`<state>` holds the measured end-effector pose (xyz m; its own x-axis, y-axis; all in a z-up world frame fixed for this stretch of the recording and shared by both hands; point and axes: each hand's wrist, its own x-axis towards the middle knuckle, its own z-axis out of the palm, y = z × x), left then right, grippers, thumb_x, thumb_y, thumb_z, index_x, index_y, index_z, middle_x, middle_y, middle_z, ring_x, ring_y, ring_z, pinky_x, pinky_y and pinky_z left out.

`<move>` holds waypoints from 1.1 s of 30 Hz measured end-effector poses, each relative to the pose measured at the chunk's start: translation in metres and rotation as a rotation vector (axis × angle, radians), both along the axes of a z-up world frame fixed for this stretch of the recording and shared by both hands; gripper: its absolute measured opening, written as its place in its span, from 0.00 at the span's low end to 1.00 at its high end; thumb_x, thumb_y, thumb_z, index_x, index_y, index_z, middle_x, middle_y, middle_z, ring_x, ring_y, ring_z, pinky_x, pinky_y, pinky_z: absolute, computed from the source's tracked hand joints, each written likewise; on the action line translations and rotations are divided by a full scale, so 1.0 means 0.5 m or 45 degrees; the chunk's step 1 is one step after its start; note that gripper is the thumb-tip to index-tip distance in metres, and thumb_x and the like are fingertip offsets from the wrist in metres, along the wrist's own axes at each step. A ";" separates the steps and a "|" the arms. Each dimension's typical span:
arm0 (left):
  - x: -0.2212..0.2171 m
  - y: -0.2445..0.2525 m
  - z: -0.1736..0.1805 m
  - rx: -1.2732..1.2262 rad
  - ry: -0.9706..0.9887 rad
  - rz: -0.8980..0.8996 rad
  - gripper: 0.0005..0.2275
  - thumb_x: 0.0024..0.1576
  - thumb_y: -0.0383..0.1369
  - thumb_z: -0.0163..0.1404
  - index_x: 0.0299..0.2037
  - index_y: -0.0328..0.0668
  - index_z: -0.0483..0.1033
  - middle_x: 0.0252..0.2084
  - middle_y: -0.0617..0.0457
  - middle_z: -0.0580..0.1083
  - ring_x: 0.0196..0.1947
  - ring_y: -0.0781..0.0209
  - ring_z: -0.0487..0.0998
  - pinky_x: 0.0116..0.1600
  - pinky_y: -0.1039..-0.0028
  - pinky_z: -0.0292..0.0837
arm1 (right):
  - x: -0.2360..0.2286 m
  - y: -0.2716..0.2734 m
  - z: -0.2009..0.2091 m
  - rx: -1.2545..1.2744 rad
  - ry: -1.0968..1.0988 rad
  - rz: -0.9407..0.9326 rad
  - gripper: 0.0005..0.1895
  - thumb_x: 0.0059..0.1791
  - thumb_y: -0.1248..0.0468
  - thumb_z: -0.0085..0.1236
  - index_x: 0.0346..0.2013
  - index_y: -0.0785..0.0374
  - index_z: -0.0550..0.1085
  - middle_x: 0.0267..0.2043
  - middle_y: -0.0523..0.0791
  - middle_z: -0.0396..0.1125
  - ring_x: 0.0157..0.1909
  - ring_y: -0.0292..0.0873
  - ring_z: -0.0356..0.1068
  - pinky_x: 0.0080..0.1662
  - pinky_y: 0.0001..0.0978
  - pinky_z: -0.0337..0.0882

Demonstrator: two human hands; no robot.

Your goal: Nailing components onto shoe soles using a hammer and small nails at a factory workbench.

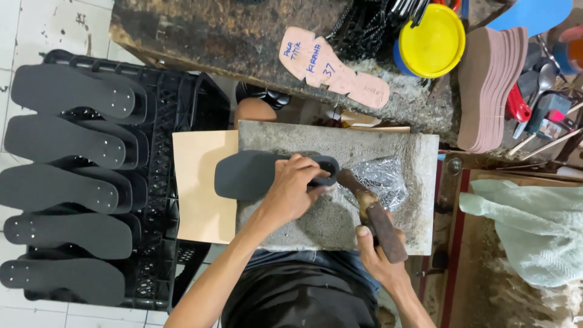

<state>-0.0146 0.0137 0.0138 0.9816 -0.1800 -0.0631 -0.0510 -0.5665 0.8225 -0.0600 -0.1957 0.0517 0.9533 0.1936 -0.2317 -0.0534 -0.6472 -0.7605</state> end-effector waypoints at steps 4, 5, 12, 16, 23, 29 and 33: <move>-0.010 0.031 0.022 0.251 -0.132 -0.008 0.22 0.42 0.41 0.55 0.47 0.48 0.67 0.46 0.54 0.64 0.47 0.58 0.59 0.48 0.63 0.48 | -0.014 -0.007 0.033 -0.154 0.043 -0.020 0.14 0.42 0.55 0.42 0.34 0.61 0.66 0.14 0.36 0.59 0.14 0.30 0.59 0.22 0.24 0.61; -0.009 0.039 0.034 0.371 -0.172 0.015 0.27 0.40 0.45 0.57 0.50 0.51 0.63 0.50 0.53 0.62 0.51 0.55 0.58 0.48 0.60 0.48 | -0.023 -0.012 0.046 -0.350 0.080 -0.043 0.09 0.42 0.58 0.41 0.30 0.56 0.69 0.20 0.36 0.66 0.20 0.31 0.67 0.30 0.24 0.72; 0.001 0.044 -0.006 0.465 -0.027 -0.063 0.24 0.44 0.41 0.52 0.52 0.48 0.62 0.49 0.56 0.66 0.49 0.58 0.62 0.52 0.54 0.44 | -0.011 -0.075 -0.129 0.329 -0.559 0.098 0.06 0.41 0.72 0.44 0.27 0.57 0.67 0.16 0.33 0.61 0.13 0.24 0.57 0.14 0.12 0.56; -0.008 0.049 -0.014 0.446 -0.173 -0.014 0.23 0.42 0.38 0.54 0.49 0.48 0.66 0.48 0.56 0.68 0.47 0.57 0.64 0.50 0.57 0.47 | 0.064 -0.054 -0.122 -0.245 0.631 -0.148 0.22 0.42 0.47 0.41 0.35 0.63 0.67 0.09 0.43 0.56 0.09 0.37 0.55 0.13 0.26 0.55; 0.000 0.048 -0.002 0.475 -0.034 -0.072 0.25 0.42 0.36 0.55 0.51 0.47 0.65 0.49 0.57 0.66 0.49 0.58 0.61 0.52 0.55 0.46 | 0.035 0.036 -0.013 -0.155 -0.068 0.304 0.14 0.44 0.51 0.39 0.34 0.57 0.63 0.18 0.39 0.61 0.16 0.37 0.61 0.22 0.30 0.58; 0.001 0.049 -0.015 0.488 0.001 -0.089 0.23 0.44 0.40 0.51 0.51 0.51 0.63 0.50 0.58 0.66 0.49 0.60 0.62 0.52 0.56 0.45 | 0.022 0.048 0.044 0.220 -0.367 0.101 0.12 0.37 0.67 0.33 0.12 0.57 0.65 0.13 0.38 0.58 0.13 0.32 0.55 0.19 0.24 0.58; 0.004 0.052 -0.011 0.431 -0.142 -0.056 0.24 0.42 0.38 0.55 0.50 0.47 0.66 0.49 0.56 0.67 0.47 0.56 0.63 0.50 0.55 0.48 | 0.075 0.123 0.086 -0.270 0.321 0.225 0.35 0.41 0.39 0.21 0.59 0.48 0.53 0.60 0.40 0.52 0.60 0.45 0.53 0.52 0.36 0.59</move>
<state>-0.0126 0.0395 0.0083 0.9776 -0.2096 -0.0194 -0.1603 -0.8010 0.5768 -0.0225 -0.1341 0.0948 0.8174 0.2724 -0.5077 -0.0957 -0.8048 -0.5858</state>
